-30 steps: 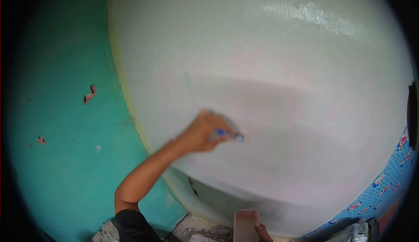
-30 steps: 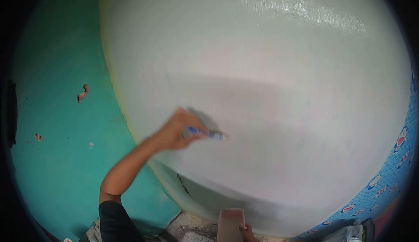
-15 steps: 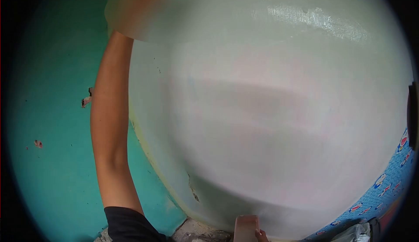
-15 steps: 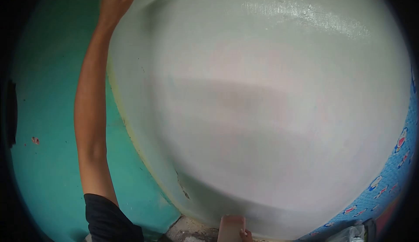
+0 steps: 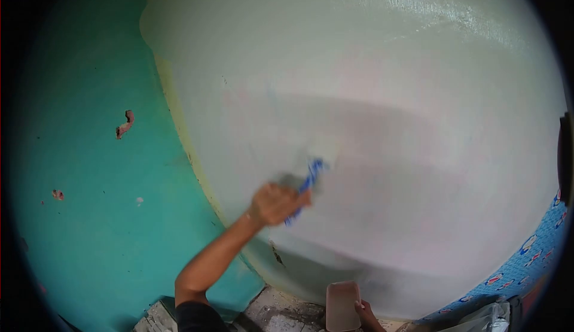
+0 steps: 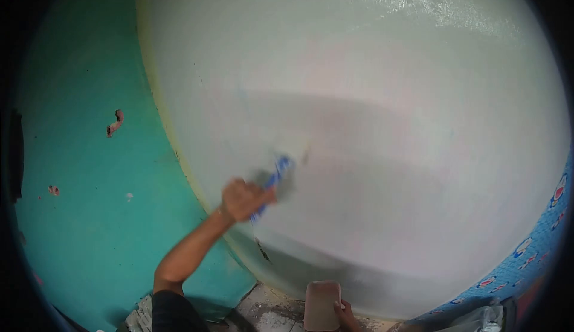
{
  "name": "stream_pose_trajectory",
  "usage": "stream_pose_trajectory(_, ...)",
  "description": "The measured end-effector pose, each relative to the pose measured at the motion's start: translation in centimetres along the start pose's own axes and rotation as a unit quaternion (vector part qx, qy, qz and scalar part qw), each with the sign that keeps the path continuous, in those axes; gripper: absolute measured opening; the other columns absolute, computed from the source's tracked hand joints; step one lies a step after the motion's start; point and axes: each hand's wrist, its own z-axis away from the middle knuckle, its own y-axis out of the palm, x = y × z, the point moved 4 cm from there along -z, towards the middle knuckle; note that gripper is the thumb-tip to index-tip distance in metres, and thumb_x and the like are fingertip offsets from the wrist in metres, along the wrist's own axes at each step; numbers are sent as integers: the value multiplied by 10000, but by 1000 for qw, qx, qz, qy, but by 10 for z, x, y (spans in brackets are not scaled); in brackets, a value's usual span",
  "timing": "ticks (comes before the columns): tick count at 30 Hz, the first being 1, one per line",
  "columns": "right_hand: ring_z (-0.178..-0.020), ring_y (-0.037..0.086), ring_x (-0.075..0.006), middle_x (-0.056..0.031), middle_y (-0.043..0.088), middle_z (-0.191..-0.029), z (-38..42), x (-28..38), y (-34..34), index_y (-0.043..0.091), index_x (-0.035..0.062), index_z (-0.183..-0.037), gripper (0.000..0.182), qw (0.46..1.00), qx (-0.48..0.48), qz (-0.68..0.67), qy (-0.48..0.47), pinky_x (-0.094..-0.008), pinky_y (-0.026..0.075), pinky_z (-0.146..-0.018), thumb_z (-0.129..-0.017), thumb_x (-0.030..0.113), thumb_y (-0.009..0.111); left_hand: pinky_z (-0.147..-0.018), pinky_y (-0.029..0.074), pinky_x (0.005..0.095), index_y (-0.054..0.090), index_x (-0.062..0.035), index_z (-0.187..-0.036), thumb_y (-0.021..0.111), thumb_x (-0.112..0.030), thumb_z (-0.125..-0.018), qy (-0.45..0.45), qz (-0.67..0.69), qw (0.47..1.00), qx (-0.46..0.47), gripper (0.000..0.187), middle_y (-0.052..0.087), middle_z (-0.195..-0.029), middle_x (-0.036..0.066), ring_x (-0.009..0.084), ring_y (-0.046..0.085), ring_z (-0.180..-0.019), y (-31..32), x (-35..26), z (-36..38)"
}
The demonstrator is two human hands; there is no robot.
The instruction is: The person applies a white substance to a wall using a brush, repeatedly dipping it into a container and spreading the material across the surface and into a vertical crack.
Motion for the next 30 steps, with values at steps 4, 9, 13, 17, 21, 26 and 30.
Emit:
stream_pose_trajectory(4, -1139, 532, -293, -225, 502, -1261, 7, 7, 6, 264, -16, -1407, 753, 1000, 8, 13, 2, -417, 450, -959, -944, 507, 546, -602, 349, 264, 689, -131, -1064, 762, -274, -812, -23, 134, 984, 114, 299, 511, -749, -53, 100, 496, -702, -15, -94, 61)
stream_pose_trajectory(9, -1112, 551, -306, -229, 513, -1241, 10, 5, 13, 252, 25, -1424, 755, 998, 27, 35, 43, -437, 484, -904, -939, 527, 540, -685, 381, 311, 683, -129, -1015, 750, -177, -799, -122, 380, 871, 286, 231, 545, -765, -19, 158, 509, -736, -1, -93, 71)
stream_pose_trajectory(13, -1104, 560, -291, -249, 523, -1240, 23, 13, 27, 252, -12, -1415, 775, 999, 23, 3, 32, -409, 481, -911, -931, 503, 570, -693, 429, 346, 719, -123, -976, 770, -83, -767, -228, 411, 841, 268, 219, 636, -803, 46, 241, 570, -751, 15, 1, 10)
stream_pose_trajectory(17, -1105, 560, -277, -249, 530, -1238, -3, -34, 29, 258, -43, -1401, 773, 999, 3, -13, -37, -384, 469, -932, -933, 481, 581, -819, 504, 354, 699, -52, -919, 711, -90, -831, -265, 399, 847, 232, 97, 691, -914, 110, 249, 656, -877, 2, 107, -98)
stream_pose_trajectory(21, -1109, 552, -287, -225, 519, -1248, 27, -3, 36, 294, 22, -1409, 734, 1000, -14, -14, -12, -409, 469, -925, -938, 530, 539, -678, 445, 265, 720, -70, -967, 661, -309, -895, -204, 240, 937, 154, 257, 719, -855, 45, 121, 604, -749, -19, 212, -192)
stream_pose_trajectory(26, -1185, 495, -347, -247, 452, -1330, 31, -17, 33, 271, 50, -1449, 803, 999, -36, 33, -15, -438, 486, -905, -919, 615, 482, -714, 484, 303, 706, -20, -971, 645, -285, -931, -280, 93, 955, 10, 275, 699, -881, 79, 148, 619, -789, -57, 259, -261)
stream_pose_trajectory(30, -1211, 490, -394, -250, 447, -1365, 28, -34, 21, 278, 120, -1486, 836, 989, -64, 128, -39, -470, 491, -894, -902, 705, 404, -739, 482, 303, 698, -16, -986, 674, -222, -896, -90, 48, 983, -151, 226, 699, -905, 94, 199, 625, -796, -33, 269, -249)
